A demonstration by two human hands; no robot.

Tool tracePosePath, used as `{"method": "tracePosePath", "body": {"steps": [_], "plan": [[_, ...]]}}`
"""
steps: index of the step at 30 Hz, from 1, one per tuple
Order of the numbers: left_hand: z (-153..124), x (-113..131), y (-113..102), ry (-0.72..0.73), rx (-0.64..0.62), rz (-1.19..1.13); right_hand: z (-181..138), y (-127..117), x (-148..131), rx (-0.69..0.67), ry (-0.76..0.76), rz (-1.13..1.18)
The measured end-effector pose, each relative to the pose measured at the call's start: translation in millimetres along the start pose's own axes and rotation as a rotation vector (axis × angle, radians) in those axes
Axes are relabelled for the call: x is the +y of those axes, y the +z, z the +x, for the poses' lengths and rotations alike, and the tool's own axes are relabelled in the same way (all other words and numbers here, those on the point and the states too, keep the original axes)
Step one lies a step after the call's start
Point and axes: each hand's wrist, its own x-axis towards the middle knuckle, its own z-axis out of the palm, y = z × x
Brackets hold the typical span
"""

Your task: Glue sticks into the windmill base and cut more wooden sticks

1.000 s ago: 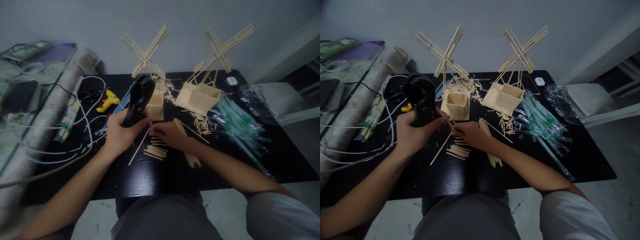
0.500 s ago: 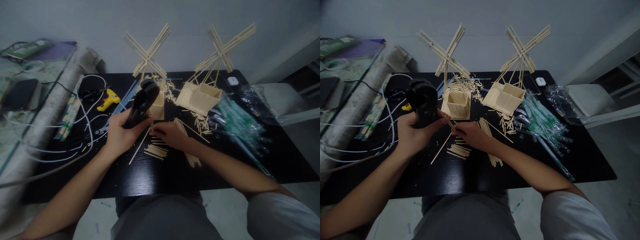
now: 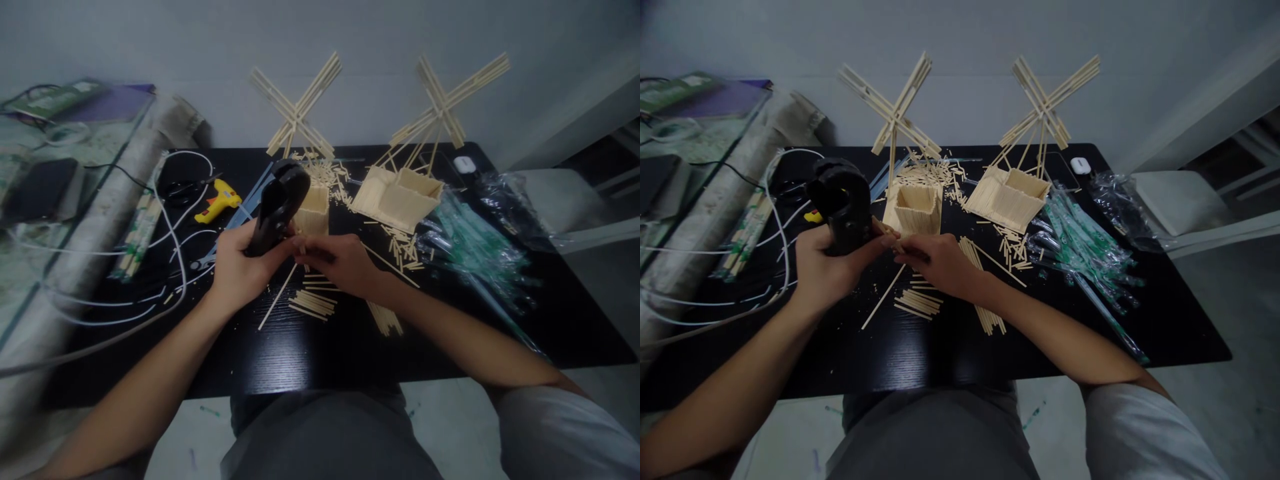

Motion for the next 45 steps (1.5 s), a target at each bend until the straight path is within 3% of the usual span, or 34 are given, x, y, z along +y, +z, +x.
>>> {"method": "tracePosePath", "body": {"steps": [5, 16, 30, 40, 45], "plan": [[-0.1, 2.1, 0.5, -0.004, -0.010, 0.014, -0.3, 2.4, 6.0, -0.085, 0.014, -0.012], [-4.3, 1.6, 7.6, -0.050, -0.003, -0.045, -7.6, 5.8, 13.1, -0.115, 0.034, 0.003], [-4.6, 3.8, 8.8, -0.057, -0.024, -0.022, -10.2, 9.1, 19.6, -0.105, 0.017, -0.041], [-3.4, 13.4, 7.2, -0.086, 0.079, -0.110, -7.9, 8.8, 17.4, -0.090, -0.021, -0.042], [-4.1, 14.3, 1.7, -0.112, 0.063, -0.082, -7.0, 7.9, 15.9, -0.102, -0.008, -0.034]]}}
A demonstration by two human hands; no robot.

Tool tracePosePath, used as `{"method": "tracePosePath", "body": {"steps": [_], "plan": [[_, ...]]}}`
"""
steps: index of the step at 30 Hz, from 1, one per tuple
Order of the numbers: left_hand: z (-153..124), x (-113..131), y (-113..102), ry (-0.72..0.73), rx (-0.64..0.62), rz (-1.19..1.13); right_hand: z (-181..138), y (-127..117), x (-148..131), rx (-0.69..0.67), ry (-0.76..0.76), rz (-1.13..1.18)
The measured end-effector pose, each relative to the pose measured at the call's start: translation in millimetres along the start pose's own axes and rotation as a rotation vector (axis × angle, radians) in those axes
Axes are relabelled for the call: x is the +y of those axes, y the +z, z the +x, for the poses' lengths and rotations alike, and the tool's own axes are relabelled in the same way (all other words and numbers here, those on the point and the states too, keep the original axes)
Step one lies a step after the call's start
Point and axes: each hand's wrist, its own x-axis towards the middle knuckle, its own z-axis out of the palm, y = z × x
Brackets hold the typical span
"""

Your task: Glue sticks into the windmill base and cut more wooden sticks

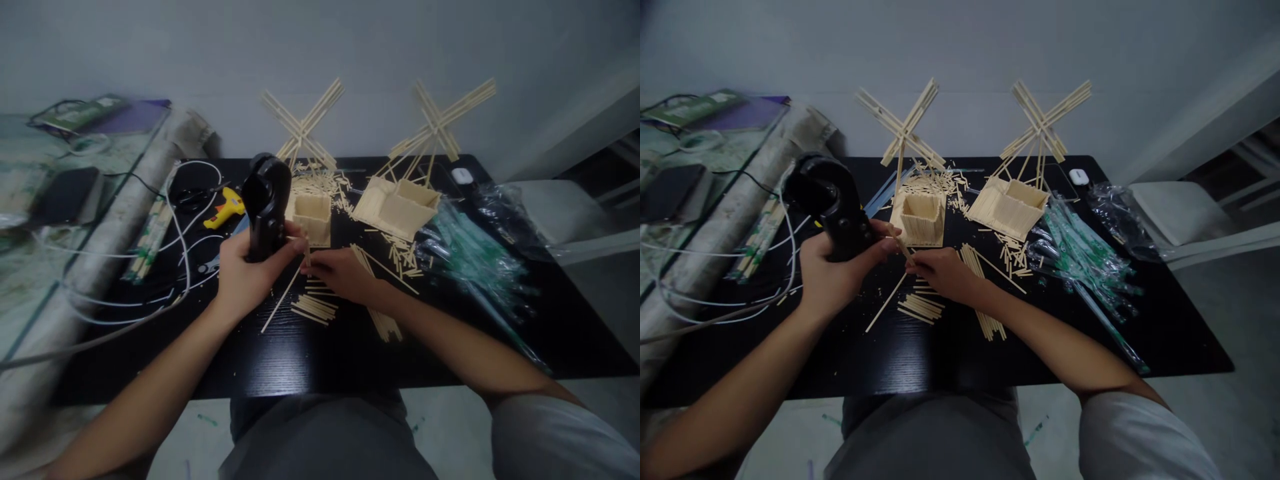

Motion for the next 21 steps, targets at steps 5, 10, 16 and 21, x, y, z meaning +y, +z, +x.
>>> {"method": "tracePosePath", "body": {"steps": [5, 10, 16, 21], "plan": [[-1.7, -7.1, -28.9, 0.058, -0.064, 0.214, 1.1, -0.2, -0.5, -0.020, 0.035, -0.016], [-4.6, -3.7, -59.8, 0.233, -0.170, 0.821, 1.3, 2.5, 1.7, -0.013, 0.022, -0.008], [-6.4, 19.0, -56.0, 0.286, -0.300, 1.291, 1.7, 3.6, 2.1, -0.012, 0.023, -0.008], [-5.0, 28.6, -49.2, 0.372, -0.354, 1.397, 1.9, 3.6, 1.6, -0.013, 0.024, -0.041]]}}
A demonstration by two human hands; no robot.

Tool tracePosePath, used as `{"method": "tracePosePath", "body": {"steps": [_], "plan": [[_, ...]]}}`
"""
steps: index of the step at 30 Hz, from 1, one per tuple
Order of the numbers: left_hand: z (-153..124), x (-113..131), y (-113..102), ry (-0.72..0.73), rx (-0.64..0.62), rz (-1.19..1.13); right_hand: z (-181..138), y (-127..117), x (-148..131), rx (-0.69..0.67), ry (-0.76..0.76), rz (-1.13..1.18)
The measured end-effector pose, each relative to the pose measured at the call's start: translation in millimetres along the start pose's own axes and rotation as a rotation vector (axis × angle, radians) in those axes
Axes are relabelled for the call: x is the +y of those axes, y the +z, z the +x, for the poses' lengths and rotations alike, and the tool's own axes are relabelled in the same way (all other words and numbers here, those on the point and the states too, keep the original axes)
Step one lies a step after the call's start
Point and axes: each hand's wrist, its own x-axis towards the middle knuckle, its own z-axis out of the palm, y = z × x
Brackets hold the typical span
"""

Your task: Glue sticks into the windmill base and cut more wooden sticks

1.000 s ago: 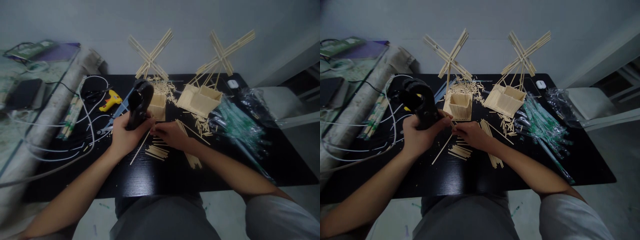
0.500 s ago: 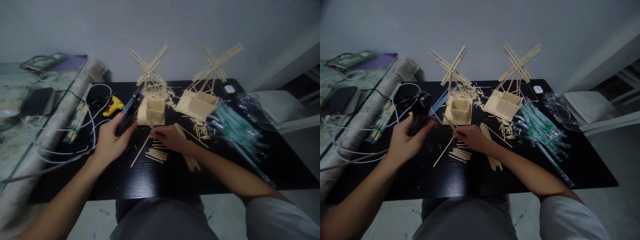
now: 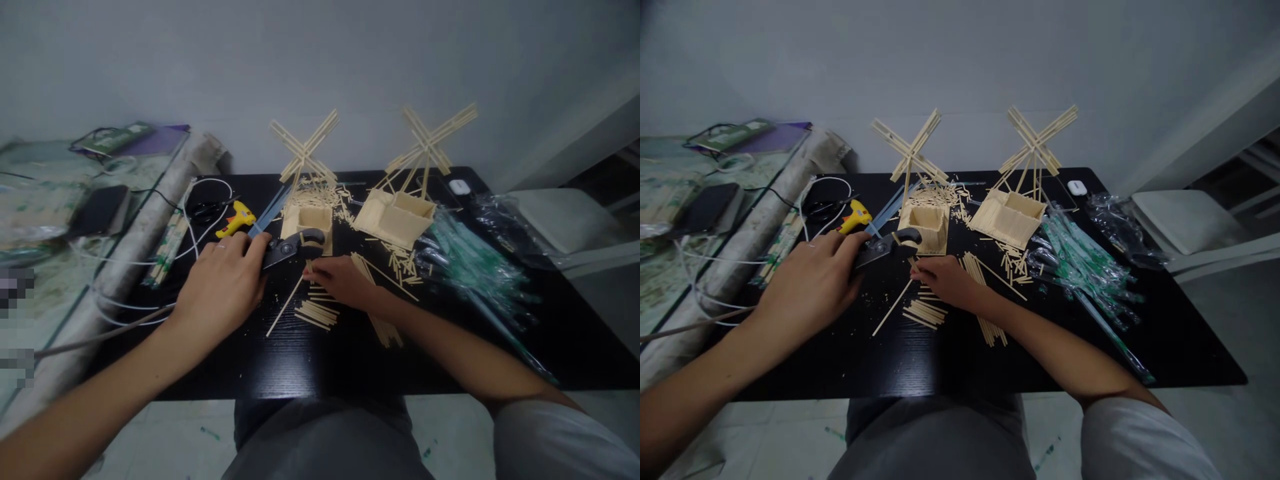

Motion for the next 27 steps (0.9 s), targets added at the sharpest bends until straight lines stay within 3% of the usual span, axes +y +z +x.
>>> {"method": "tracePosePath", "body": {"steps": [8, 16, 27], "plan": [[-0.5, 4.8, -8.2, 0.004, -0.090, 0.051, 0.4, 1.9, 0.2, 0.006, -0.014, -0.020], [-4.1, 5.7, -6.0, 0.027, -0.099, 0.033, 0.1, 3.0, -0.1, -0.006, -0.020, -0.029], [-5.8, 5.3, -6.1, -0.051, -0.152, -0.013, -1.6, 4.5, 2.4, -0.013, -0.005, -0.017]]}}
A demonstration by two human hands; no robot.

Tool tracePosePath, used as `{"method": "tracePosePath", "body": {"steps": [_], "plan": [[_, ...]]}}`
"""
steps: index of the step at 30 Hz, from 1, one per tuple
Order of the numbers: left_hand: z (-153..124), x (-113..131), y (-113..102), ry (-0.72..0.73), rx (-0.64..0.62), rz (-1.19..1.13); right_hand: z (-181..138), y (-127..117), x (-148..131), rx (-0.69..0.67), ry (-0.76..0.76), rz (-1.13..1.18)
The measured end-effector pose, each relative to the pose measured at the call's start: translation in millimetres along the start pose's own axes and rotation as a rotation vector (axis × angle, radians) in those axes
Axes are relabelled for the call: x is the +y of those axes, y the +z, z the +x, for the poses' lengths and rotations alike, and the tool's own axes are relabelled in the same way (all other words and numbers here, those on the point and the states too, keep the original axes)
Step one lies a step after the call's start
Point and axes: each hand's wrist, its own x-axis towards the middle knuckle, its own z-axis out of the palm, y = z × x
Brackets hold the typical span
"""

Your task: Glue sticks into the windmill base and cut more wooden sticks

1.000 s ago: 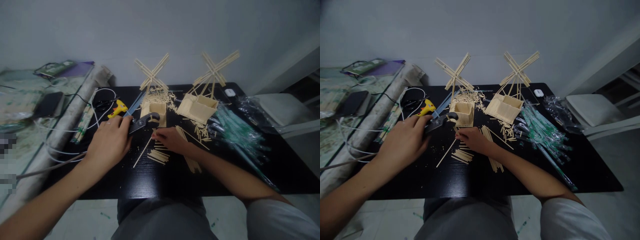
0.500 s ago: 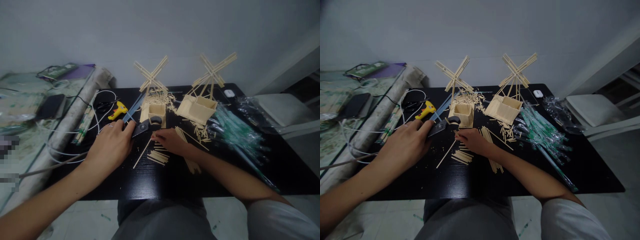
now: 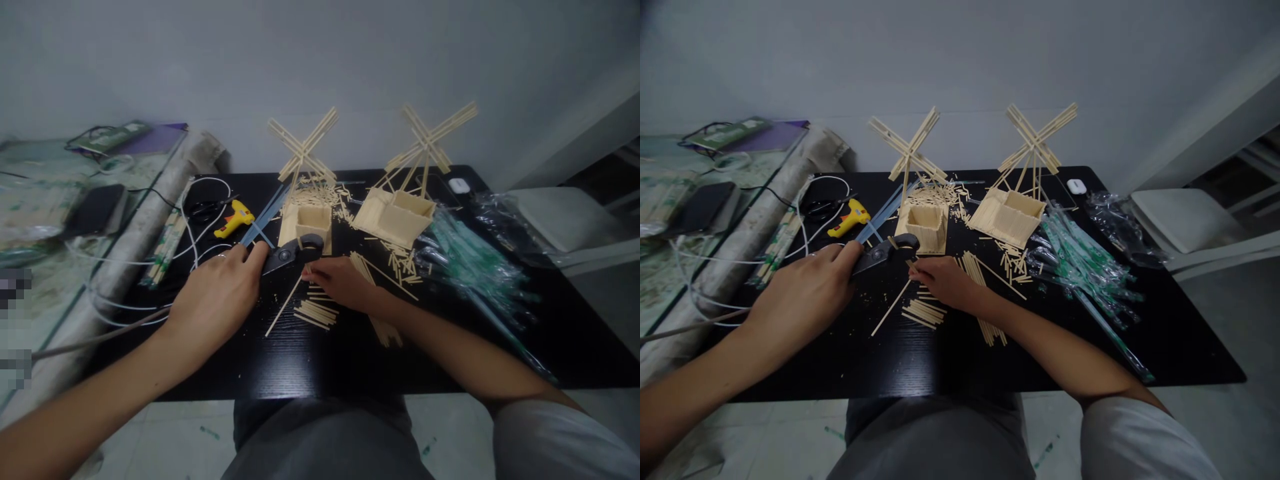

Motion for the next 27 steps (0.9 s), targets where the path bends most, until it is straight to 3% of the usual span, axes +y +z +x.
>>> {"method": "tracePosePath", "body": {"steps": [6, 11, 15, 20, 27], "plan": [[3.0, -7.1, 6.0, -0.012, 0.012, 0.000, 3.3, -7.1, -8.3, -0.036, 0.054, -0.034], [14.5, -16.7, 17.2, -0.109, 0.129, -0.097, 12.3, -51.7, -16.3, -0.182, 0.105, 0.002], [27.1, -15.2, 37.4, -0.167, 0.202, -0.340, 17.3, -81.4, -11.8, -0.260, 0.271, -0.253], [35.6, -8.1, 57.0, -0.159, 0.106, -0.691, 17.0, -74.0, -12.0, -0.476, 0.374, -0.329], [33.2, -14.5, 67.0, 0.020, -0.019, -1.009, 13.2, -58.2, -12.8, -0.449, 0.319, -0.380]]}}
